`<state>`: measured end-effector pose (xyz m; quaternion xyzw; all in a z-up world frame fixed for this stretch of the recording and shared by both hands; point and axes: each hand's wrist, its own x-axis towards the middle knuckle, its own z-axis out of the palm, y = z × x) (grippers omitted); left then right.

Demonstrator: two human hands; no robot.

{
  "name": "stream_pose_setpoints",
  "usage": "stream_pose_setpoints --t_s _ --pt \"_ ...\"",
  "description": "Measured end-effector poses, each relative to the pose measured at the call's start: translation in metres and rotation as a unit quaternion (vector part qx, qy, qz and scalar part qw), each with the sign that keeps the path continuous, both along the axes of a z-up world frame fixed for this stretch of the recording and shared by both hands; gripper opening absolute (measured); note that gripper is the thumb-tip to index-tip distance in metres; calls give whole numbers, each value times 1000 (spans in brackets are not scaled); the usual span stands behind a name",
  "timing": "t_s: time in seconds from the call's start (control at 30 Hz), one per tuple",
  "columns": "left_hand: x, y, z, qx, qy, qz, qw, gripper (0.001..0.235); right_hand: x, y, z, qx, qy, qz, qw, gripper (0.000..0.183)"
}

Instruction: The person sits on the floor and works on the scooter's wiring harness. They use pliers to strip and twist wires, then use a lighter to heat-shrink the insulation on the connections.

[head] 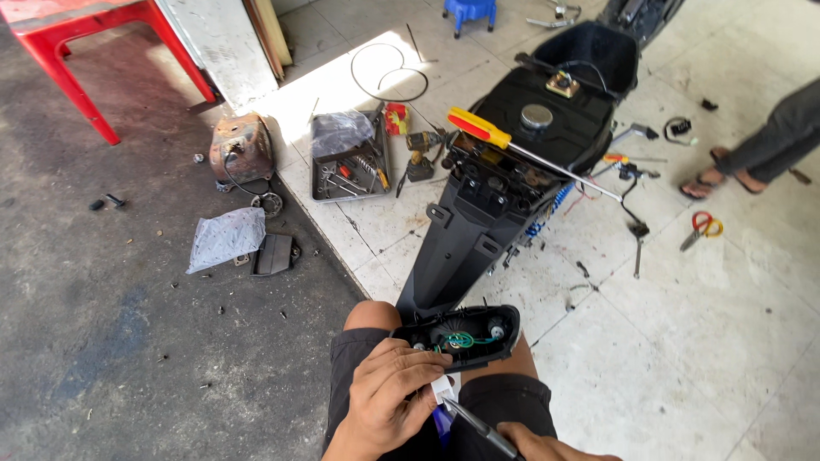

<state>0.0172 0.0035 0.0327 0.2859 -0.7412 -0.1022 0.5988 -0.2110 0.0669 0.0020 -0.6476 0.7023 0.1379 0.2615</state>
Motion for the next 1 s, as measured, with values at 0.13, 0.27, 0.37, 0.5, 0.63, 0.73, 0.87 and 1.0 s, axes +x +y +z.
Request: stream_pose_setpoints --t_s 0.13,0.27,0.37,0.5,0.63,0.73,0.87,1.0 --pt "-2 2 4 -36 11 5 999 12 -10 21 74 0 11 85 996 47" --pt "-8 9 -3 -22 17 7 1000 13 -9 41 72 -142 -38 110 983 46" --pt "-13 9 -10 -35 20 31 999 19 -8 45 70 -115 -45 147 981 58" --pt "-16 8 -7 -51 -4 63 997 21 -3 44 66 -305 16 180 935 49" --pt "-14 8 -9 -50 -22 71 996 13 1 43 61 -311 55 204 927 56" --pt "-13 6 -10 -54 -16 71 996 12 -1 37 62 -285 25 229 930 60" --pt "-13 4 -10 -58 -22 63 996 11 7 38 57 -304 47 239 921 60" --pt "-15 4 -14 -62 -23 78 995 17 19 36 66 -366 84 238 896 46"
